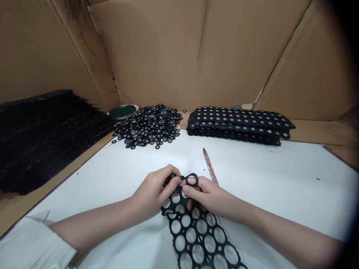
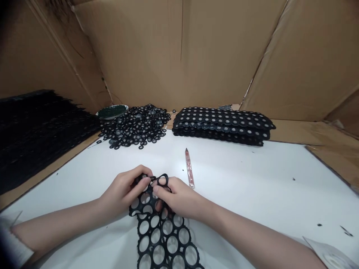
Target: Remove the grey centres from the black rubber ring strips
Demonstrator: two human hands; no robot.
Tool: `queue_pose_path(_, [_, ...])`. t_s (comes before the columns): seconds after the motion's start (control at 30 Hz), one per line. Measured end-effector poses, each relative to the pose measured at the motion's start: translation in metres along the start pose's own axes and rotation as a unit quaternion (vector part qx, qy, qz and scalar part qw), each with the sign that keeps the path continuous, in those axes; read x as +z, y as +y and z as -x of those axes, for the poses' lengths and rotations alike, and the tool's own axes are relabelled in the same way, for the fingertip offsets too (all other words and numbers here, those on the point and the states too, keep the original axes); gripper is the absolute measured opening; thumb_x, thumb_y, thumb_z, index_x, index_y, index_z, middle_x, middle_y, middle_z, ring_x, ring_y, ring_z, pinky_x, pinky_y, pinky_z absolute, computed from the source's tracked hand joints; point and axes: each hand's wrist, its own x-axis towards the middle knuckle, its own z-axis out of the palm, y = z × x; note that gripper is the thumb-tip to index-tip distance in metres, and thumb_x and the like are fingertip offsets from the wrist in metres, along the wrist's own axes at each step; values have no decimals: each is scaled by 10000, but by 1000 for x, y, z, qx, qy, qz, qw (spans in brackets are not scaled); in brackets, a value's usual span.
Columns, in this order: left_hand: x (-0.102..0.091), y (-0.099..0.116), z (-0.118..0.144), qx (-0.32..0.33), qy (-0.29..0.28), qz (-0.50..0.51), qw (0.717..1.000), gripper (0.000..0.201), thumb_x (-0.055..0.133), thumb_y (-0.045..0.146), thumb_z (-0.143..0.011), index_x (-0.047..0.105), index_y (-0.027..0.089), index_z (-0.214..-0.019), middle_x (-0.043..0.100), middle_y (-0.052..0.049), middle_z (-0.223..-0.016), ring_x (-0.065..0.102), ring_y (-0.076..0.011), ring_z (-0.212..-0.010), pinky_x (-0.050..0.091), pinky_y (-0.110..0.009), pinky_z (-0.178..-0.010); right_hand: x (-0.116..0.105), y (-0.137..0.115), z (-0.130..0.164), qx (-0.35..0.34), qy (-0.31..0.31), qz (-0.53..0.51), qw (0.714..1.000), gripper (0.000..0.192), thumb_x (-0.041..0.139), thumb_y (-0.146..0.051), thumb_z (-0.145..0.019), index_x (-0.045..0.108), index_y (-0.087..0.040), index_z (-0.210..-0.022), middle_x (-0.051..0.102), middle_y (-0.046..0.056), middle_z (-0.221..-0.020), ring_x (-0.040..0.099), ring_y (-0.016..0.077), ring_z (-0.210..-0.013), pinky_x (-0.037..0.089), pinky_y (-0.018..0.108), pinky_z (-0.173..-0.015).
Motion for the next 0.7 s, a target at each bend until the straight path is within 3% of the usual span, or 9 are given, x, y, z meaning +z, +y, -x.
queue_pose_path(0.1, [-5,-3,-4,-21,75,26,997,189,337,343,-864,471,210,-859,476,38,-641,428,-100,-561,358,-211,-534,-1,4,-3,2,12,-26,1000,255,401,-381,-847,459,-151,-753,593,-9,-618,497,38,-402,331,138,-375])
queue_pose_path(0.2, [-21,-19,-18,-25,159,-28,987,205,344,348,-857,495,217,-902,512,17,-728,453,-116,-622,360,-227,-576,-3,6,-5,-8,14,-49,999,253,407,-394,-845,481,-155,-804,606,-1,-658,518,44,-403,324,140,-368])
queue_pose_path(0.33, [-60,-53,-50,-91,266,-135,950,234,401,352,-826,442,216,-1012,450,44,-613,426,-115,-545,346,-225,-526,-3,7,-6,-24,14,-61,998,277,427,-416,-833,515,-155,-852,619,18,-708,528,45,-417,341,150,-382])
queue_pose_path(0.4, [-82,-70,-63,-116,306,-155,932,299,446,340,-802,383,174,-1042,467,27,-659,441,-124,-575,351,-239,-547,-3,9,-8,-38,29,-65,997,291,436,-430,-826,520,-152,-842,619,23,-718,536,52,-435,346,157,-386])
queue_pose_path(0.53, [-109,-95,-73,-141,323,-201,914,271,498,286,-761,408,171,-990,436,8,-708,439,-151,-643,351,-285,-631,-3,13,-10,-67,71,-94,991,320,436,-467,-811,513,-160,-856,611,19,-713,547,71,-449,370,179,-390])
queue_pose_path(0.7, [-110,-119,-71,-144,293,-244,913,287,522,230,-728,434,177,-996,398,4,-712,444,-189,-730,364,-341,-737,-5,10,-7,-93,58,-111,988,334,434,-456,-817,536,-187,-988,597,16,-757,553,76,-478,416,203,-428])
